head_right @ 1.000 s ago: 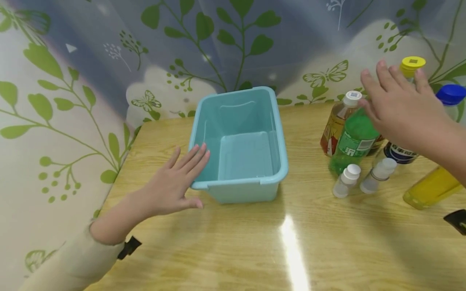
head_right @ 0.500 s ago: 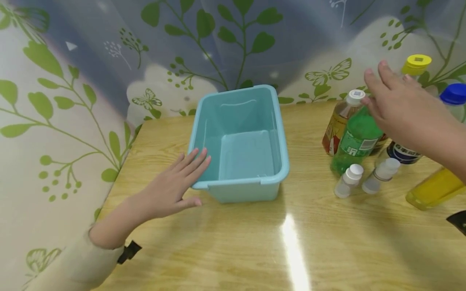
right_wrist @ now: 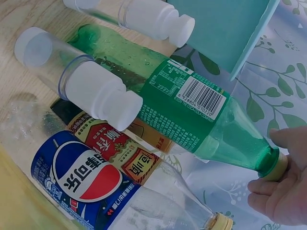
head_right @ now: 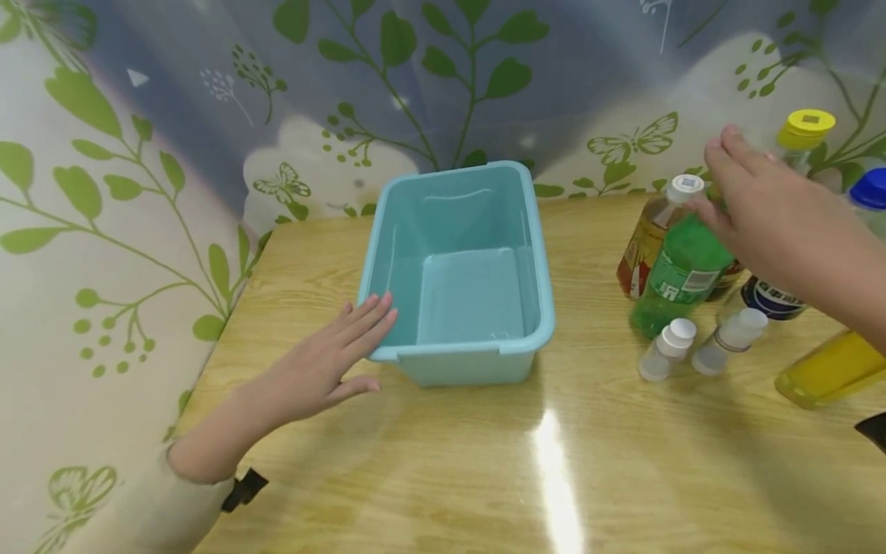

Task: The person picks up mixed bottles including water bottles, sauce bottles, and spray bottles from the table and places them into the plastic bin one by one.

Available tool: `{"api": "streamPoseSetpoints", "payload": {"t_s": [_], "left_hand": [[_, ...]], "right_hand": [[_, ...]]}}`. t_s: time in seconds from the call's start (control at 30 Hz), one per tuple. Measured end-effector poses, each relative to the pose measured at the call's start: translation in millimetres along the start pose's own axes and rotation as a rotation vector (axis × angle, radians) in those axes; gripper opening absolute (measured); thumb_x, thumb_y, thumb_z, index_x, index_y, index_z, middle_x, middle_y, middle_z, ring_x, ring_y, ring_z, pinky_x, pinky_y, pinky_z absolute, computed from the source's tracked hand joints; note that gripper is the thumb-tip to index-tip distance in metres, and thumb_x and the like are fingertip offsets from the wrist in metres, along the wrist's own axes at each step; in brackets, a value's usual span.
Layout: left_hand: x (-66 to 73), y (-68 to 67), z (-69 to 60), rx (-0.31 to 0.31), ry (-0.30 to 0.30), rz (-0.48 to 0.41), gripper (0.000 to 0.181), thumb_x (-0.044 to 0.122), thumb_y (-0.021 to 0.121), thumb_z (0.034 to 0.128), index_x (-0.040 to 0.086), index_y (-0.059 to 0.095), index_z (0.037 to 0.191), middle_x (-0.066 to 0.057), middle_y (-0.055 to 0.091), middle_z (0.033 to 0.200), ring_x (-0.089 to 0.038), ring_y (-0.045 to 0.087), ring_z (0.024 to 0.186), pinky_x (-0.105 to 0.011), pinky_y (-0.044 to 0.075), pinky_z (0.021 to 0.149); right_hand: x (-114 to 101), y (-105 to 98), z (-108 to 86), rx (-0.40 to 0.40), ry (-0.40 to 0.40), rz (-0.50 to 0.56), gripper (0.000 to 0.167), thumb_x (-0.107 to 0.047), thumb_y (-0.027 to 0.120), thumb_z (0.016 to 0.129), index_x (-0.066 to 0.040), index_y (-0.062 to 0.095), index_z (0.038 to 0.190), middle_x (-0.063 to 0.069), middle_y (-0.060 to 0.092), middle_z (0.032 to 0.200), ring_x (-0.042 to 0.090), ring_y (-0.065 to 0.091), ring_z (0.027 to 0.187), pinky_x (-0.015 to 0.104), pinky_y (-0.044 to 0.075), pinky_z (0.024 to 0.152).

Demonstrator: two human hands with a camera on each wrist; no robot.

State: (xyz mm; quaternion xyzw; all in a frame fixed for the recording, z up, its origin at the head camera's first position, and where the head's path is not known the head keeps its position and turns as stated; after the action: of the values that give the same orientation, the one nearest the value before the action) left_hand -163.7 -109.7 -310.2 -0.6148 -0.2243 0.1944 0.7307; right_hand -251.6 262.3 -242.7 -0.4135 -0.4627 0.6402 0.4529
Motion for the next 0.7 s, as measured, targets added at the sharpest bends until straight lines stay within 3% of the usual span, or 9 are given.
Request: {"api": "streamPoseSetpoints", "payload": {"t_s": [0.23, 0.4, 0.47, 0.63, 0.7], "left_hand": [[1.6, -1.7, -0.2, 0.018, 0.031, -0.017, 0.074, 0.051, 0.017, 0.0981, -0.003, 0.024, 0.148, -0.018, 0.019, 0.156, -0.029, 0.018, 0.144, -0.047, 0.022, 0.116], [2.8, -4.3, -0.3, 0.038, 0.036, -0.022, 0.066, 0.043, 0.014, 0.1011, -0.004, 0.03, 0.145, -0.02, 0.025, 0.153, -0.031, 0.024, 0.142, -0.045, 0.026, 0.115], [2.6, -5.1, -0.7, 0.05, 0.034, -0.022, 0.064, 0.04, 0.014, 0.102, -0.004, 0.033, 0.144, -0.019, 0.028, 0.152, -0.03, 0.026, 0.141, -0.044, 0.027, 0.114], [4.1, -7.4, -0.2, 0.092, 0.067, 0.006, 0.058, 0.036, 0.02, 0.1032, -0.003, 0.038, 0.142, -0.019, 0.033, 0.15, -0.03, 0.031, 0.139, -0.04, 0.026, 0.115], [5.8, -9.1, -0.1, 0.118, 0.097, 0.026, 0.052, 0.031, 0.028, 0.1039, -0.004, 0.041, 0.14, -0.02, 0.036, 0.148, -0.03, 0.033, 0.138, -0.039, 0.026, 0.115]], "right_hand": [[-0.9, -1.1, -2.2, 0.05, -0.023, -0.028, 0.057, -0.009, 0.045, 0.1, 0.014, 0.016, 0.143, 0.029, 0.008, 0.151, 0.045, 0.015, 0.139, 0.062, 0.02, 0.107], [-10.0, -9.3, -4.5, 0.167, -0.105, -0.018, 0.052, -0.009, 0.05, 0.098, 0.009, 0.029, 0.142, 0.028, 0.024, 0.149, 0.044, 0.028, 0.135, 0.062, 0.031, 0.102], [-15.2, -14.1, -7.0, 0.227, -0.148, -0.032, 0.049, -0.01, 0.053, 0.097, 0.007, 0.036, 0.14, 0.028, 0.033, 0.145, 0.046, 0.037, 0.129, 0.061, 0.043, 0.09], [-19.7, -20.3, -12.1, 0.299, -0.171, -0.043, 0.047, -0.013, 0.057, 0.095, 0.006, 0.044, 0.136, 0.029, 0.042, 0.138, 0.047, 0.043, 0.123, 0.058, 0.044, 0.092], [-18.9, -21.7, -13.1, 0.313, -0.163, -0.033, 0.05, -0.028, 0.049, 0.099, 0.007, 0.046, 0.134, 0.03, 0.043, 0.136, 0.048, 0.044, 0.122, 0.06, 0.04, 0.095]]}}
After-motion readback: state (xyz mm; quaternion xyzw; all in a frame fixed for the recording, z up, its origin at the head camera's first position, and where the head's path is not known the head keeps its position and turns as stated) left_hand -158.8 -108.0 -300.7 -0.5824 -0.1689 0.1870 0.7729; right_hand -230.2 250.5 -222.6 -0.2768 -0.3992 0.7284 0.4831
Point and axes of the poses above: each hand's wrist, its own z-axis towards the middle knuckle, its own y-axis out of the palm, x = y × z, the point moved 9 cm from there along z, towards the middle knuckle
